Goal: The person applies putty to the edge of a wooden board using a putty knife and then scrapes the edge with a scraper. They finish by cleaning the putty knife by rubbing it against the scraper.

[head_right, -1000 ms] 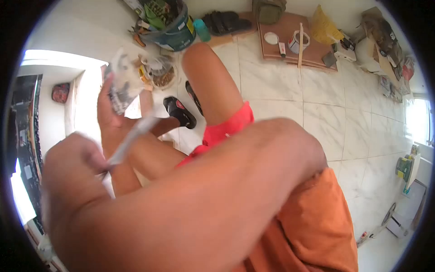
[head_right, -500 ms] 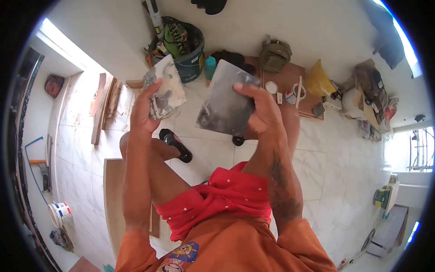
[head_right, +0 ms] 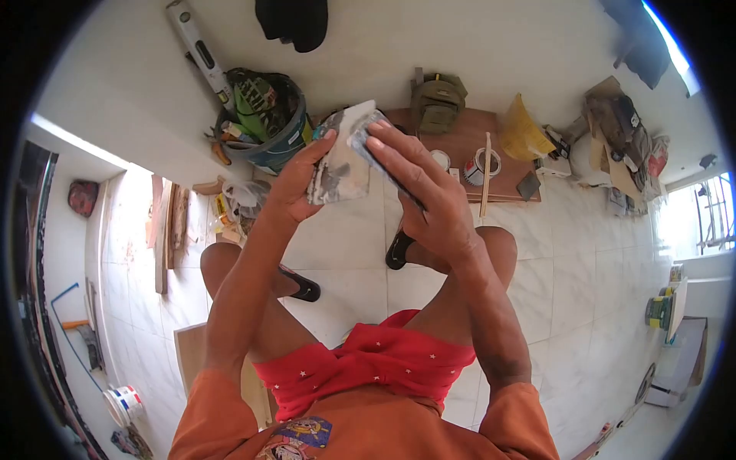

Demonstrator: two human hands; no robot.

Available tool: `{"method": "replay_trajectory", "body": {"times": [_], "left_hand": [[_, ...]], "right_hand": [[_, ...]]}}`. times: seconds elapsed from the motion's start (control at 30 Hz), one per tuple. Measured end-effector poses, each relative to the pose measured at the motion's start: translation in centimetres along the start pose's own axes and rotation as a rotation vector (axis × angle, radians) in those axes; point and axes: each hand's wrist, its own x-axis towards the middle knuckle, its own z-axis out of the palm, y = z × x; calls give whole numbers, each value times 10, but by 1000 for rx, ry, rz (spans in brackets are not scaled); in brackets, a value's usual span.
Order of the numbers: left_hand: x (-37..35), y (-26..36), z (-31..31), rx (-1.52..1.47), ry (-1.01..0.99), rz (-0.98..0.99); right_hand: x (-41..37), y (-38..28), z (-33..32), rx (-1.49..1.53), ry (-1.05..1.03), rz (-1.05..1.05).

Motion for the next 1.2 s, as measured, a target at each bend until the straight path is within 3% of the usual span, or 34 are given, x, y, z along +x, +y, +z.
{"method": "replay_trajectory", "body": {"times": [0.13, 0.23, 0.33, 0.4, 0.47, 0.57, 0.6, 0.7, 1.0, 1.2], "left_hand": [[15, -12, -8, -35, 4, -29], [16, -13, -12, -27, 78, -5], [8, -9, -23, 74, 188, 61], [6, -1, -35, 130, 234, 131], [6, -1, -51, 259, 292, 399], [0, 2, -57, 387, 363, 644], [-2, 3, -56, 420, 384, 703], [-11, 1, -52, 619, 510, 819], [-30, -10, -46, 673, 532, 1021], [-40, -9, -49, 876, 424, 862]], "right_hand": [[-11, 7, -5, -25, -21, 26], [-22, 7, 6, -18, 143, 207], [-26, 3, 9, -28, 221, 741], [-25, 3, 15, -87, 258, 707], [-24, -7, 26, -127, 291, 723], [-32, -17, 56, 200, 455, 901], [-35, -21, 64, 478, 494, 1053], [-49, -15, 96, 643, 486, 1085], [-59, -15, 127, 665, 452, 1136], [-61, -10, 133, 636, 445, 1137]]}}
